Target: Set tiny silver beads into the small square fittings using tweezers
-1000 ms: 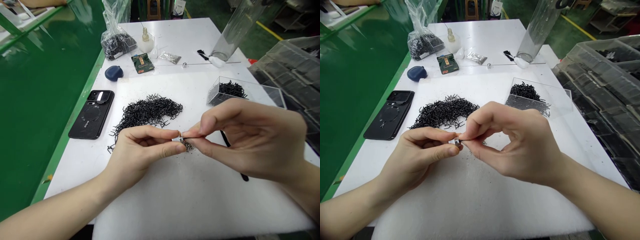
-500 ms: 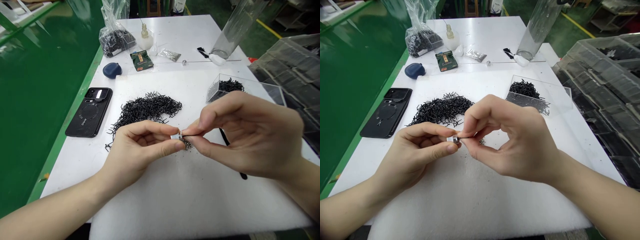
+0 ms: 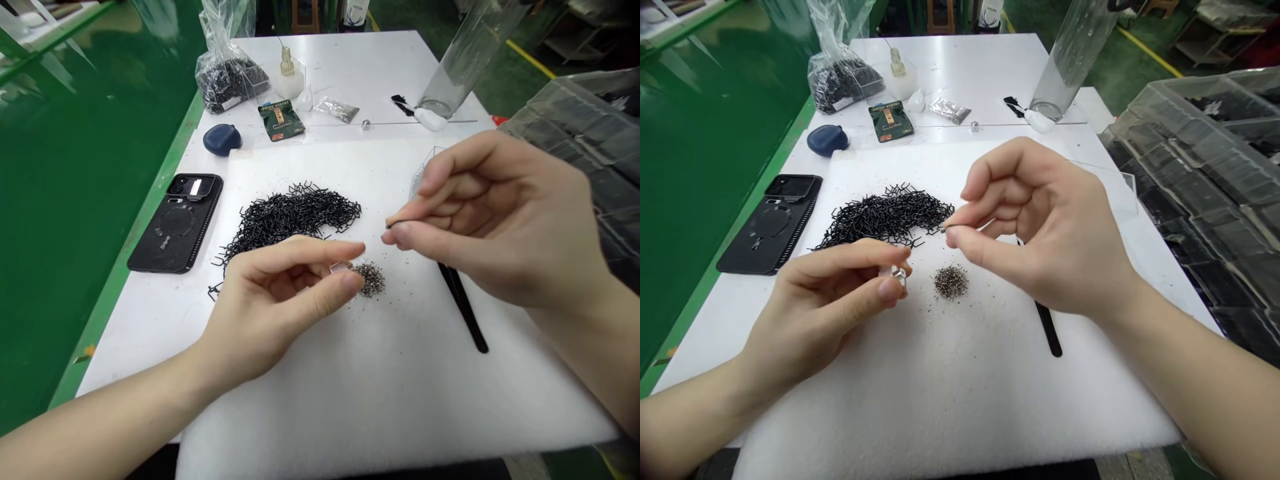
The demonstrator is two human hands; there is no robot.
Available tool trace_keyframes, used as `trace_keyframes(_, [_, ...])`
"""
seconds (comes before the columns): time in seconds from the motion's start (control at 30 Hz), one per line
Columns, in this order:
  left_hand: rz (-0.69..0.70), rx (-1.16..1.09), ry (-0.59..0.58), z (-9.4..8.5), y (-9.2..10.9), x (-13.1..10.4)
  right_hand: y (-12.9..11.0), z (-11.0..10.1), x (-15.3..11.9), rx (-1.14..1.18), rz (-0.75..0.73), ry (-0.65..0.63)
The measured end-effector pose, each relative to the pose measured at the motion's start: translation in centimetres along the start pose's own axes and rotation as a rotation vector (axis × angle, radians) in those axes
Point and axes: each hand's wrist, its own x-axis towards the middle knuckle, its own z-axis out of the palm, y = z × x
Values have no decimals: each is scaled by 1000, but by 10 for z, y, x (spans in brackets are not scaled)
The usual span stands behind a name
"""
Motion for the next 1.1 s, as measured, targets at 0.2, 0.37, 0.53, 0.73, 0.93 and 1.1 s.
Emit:
trace_keyframes(0.2, [323,386,-325,0,-3,-5,5,-6,4,-8,3,25])
trace_keyframes(0.37, [498,608,-471,-5,-21,-12,6,-4,4,20,-8,8])
trace_keyframes(0.53, [599,743,-340,-9,-27,-18,9,-8,5,36,-5,-38])
trace_keyframes(0.73, [531,642,-194,-10,-11,-18,8,-1,1,44,13,-18])
trace_keyframes(0.93, [479,571,-168,-6,-13,-17,4,7,-4,37,27,-2])
trace_keyframes(1.1, [503,492,-193,-6,-16,-13,4,2,1,66,21,-52])
